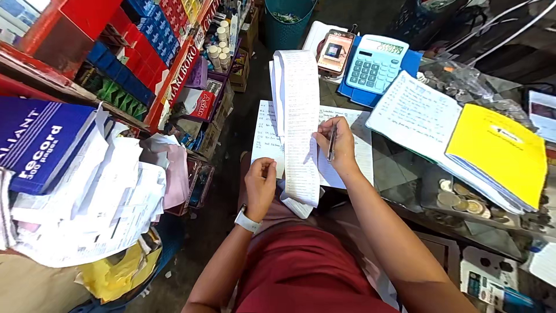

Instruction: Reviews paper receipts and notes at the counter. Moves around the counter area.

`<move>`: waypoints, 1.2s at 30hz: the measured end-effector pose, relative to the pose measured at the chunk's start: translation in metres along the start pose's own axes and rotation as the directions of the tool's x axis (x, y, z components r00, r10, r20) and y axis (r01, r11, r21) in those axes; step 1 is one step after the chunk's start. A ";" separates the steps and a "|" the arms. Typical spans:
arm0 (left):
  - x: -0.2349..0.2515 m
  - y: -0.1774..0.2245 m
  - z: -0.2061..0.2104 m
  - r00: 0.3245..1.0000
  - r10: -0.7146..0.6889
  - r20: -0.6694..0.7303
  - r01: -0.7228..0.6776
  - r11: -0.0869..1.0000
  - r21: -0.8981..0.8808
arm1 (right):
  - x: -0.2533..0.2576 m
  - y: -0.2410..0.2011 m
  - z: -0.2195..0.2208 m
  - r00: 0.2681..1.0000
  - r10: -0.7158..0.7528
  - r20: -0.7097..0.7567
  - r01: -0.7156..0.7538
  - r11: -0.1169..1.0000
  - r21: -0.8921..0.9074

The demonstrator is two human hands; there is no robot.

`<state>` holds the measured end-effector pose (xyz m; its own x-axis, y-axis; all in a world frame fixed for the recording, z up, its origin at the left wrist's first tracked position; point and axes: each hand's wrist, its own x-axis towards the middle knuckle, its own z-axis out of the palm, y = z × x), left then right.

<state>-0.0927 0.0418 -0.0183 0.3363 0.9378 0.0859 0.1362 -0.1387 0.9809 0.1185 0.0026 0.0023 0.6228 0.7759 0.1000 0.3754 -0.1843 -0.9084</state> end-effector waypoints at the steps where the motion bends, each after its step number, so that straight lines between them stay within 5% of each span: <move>1: 0.001 0.000 -0.004 1.000 -0.028 0.005 0.028 1.000 -0.014 | -0.001 0.000 -0.001 1.000 -0.009 -0.001 0.009 1.000 0.002; 15: 0.002 0.012 0.005 0.933 -0.201 0.297 0.246 0.962 -0.122 | -0.009 -0.007 -0.024 0.994 -0.023 -0.110 0.031 0.997 0.068; 25: 0.004 0.026 -0.002 0.890 -0.142 0.434 0.208 0.972 -0.110 | -0.002 -0.018 -0.034 0.991 -0.030 -0.134 0.056 0.980 0.192; 36: 0.020 0.059 -0.004 0.934 -0.004 0.358 0.073 0.981 -0.179 | 0.000 -0.029 -0.036 0.990 -0.023 -0.139 0.060 0.961 0.271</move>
<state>-0.0822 0.0536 0.0422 0.6469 0.7624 0.0141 -0.0087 -0.0111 0.9999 0.1317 -0.0139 0.0430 0.7037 0.6883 0.1763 0.2120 0.0335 -0.9767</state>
